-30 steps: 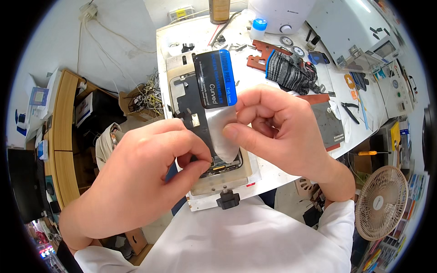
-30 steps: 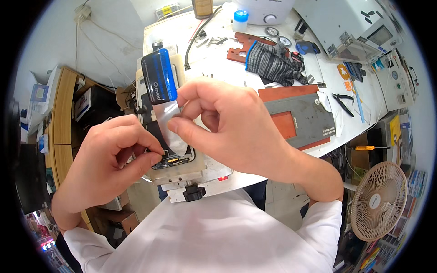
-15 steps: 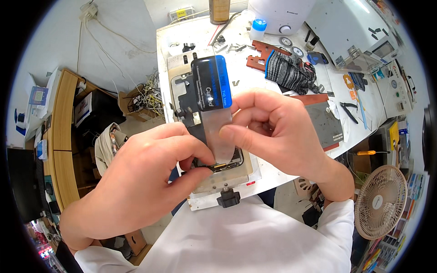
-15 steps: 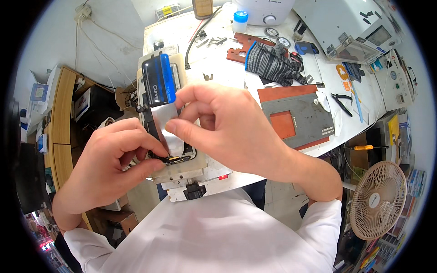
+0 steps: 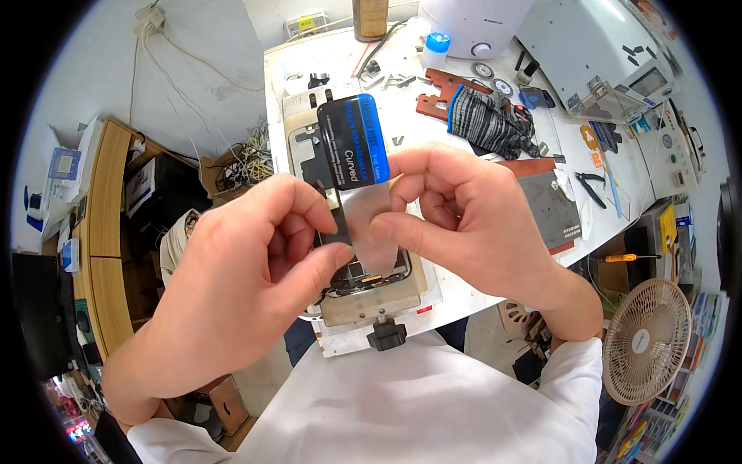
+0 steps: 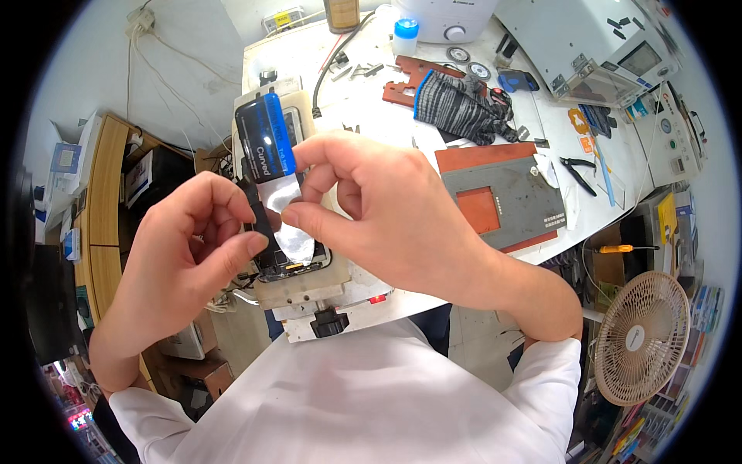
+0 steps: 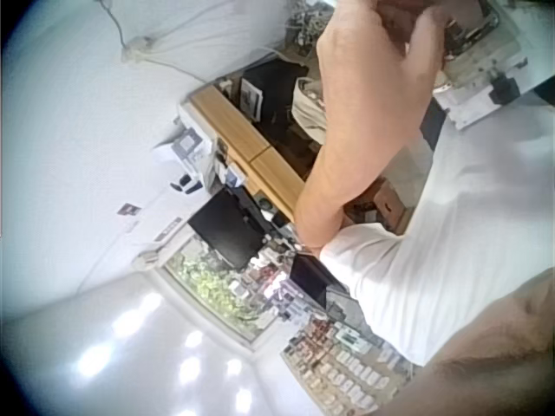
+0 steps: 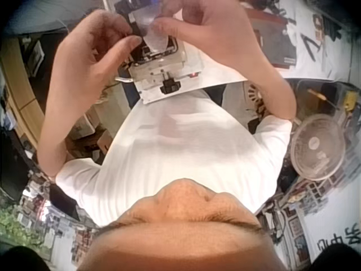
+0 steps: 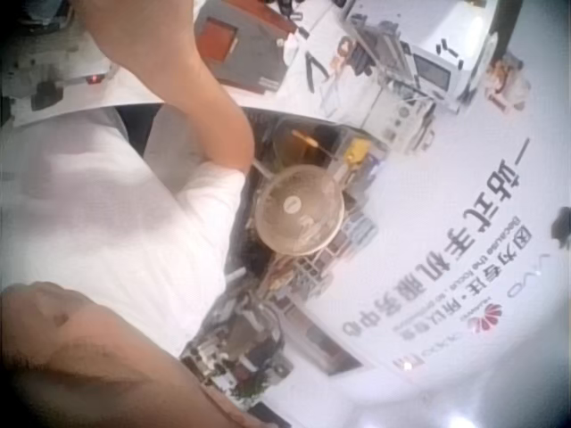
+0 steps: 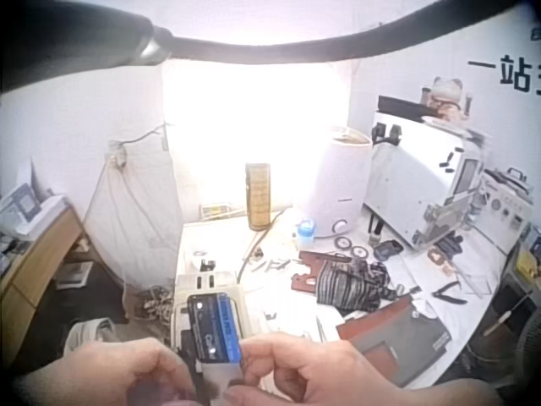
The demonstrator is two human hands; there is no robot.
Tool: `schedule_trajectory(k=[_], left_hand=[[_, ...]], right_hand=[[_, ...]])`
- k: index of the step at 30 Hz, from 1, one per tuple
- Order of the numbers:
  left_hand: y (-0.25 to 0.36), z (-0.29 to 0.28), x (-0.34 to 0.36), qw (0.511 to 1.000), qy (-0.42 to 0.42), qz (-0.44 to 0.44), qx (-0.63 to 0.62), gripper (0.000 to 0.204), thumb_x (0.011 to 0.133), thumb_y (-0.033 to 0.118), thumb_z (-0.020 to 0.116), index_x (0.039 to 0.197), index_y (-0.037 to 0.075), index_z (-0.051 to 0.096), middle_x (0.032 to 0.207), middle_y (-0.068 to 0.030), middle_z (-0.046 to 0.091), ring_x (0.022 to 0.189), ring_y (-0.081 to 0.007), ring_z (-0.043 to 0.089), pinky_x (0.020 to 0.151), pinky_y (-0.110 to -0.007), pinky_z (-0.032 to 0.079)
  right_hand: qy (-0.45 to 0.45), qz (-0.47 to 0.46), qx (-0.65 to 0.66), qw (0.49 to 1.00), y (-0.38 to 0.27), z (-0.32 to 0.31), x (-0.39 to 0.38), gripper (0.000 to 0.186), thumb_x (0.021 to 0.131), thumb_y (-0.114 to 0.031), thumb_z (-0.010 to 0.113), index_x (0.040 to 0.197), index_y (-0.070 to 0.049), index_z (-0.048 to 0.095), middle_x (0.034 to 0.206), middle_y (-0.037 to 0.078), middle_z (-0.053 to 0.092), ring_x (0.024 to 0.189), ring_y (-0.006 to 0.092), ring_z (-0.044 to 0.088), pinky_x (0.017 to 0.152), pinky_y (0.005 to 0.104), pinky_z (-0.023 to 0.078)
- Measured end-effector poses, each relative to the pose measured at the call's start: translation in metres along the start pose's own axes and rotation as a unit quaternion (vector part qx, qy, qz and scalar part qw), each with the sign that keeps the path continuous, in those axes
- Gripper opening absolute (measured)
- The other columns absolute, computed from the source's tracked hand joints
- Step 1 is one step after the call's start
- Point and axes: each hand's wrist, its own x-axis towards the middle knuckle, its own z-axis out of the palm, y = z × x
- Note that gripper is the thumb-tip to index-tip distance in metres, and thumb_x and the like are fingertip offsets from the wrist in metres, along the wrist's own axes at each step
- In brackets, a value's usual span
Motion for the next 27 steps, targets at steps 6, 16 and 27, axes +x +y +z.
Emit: schedule_trajectory(k=[6,16,27], left_hand=[[-0.007,0.0,0.009,0.999,0.024,0.032,-0.002,0.017,0.094,0.001,0.071,0.108,-0.001,0.061,0.077,0.0061,0.053,0.065,0.0008,0.043,0.057,-0.018,0.035],[-0.005,0.003,0.026,1.0,-0.006,0.006,-0.013,0.016,0.097,0.01,0.073,0.092,-0.003,0.064,0.068,0.009,0.05,0.061,0.0008,0.037,0.052,-0.021,0.028],[-0.004,0.002,0.024,1.0,0.006,0.006,0.0,0.019,0.096,0.012,0.075,0.086,-0.001,0.064,0.062,0.0106,0.039,0.059,-0.0011,0.03,0.052,-0.024,0.024]], right_hand=[[0.014,0.041,0.02,0.999,-0.004,0.001,0.001,0.035,0.088,-0.006,0.077,0.12,0.002,0.067,0.078,-0.003,0.069,0.055,0.0022,0.038,0.049,0.0242,0.034],[0.02,0.017,-0.007,1.0,-0.004,0.002,-0.003,0.052,0.088,-0.003,0.079,0.136,0.0,0.06,0.084,-0.003,0.068,0.058,-0.0004,0.035,0.051,0.02,0.029],[0.027,0.035,-0.007,0.999,-0.004,0.004,-0.002,0.047,0.087,-0.006,0.077,0.131,0.001,0.062,0.079,-0.002,0.07,0.055,0.0027,0.036,0.049,0.0244,0.034]])
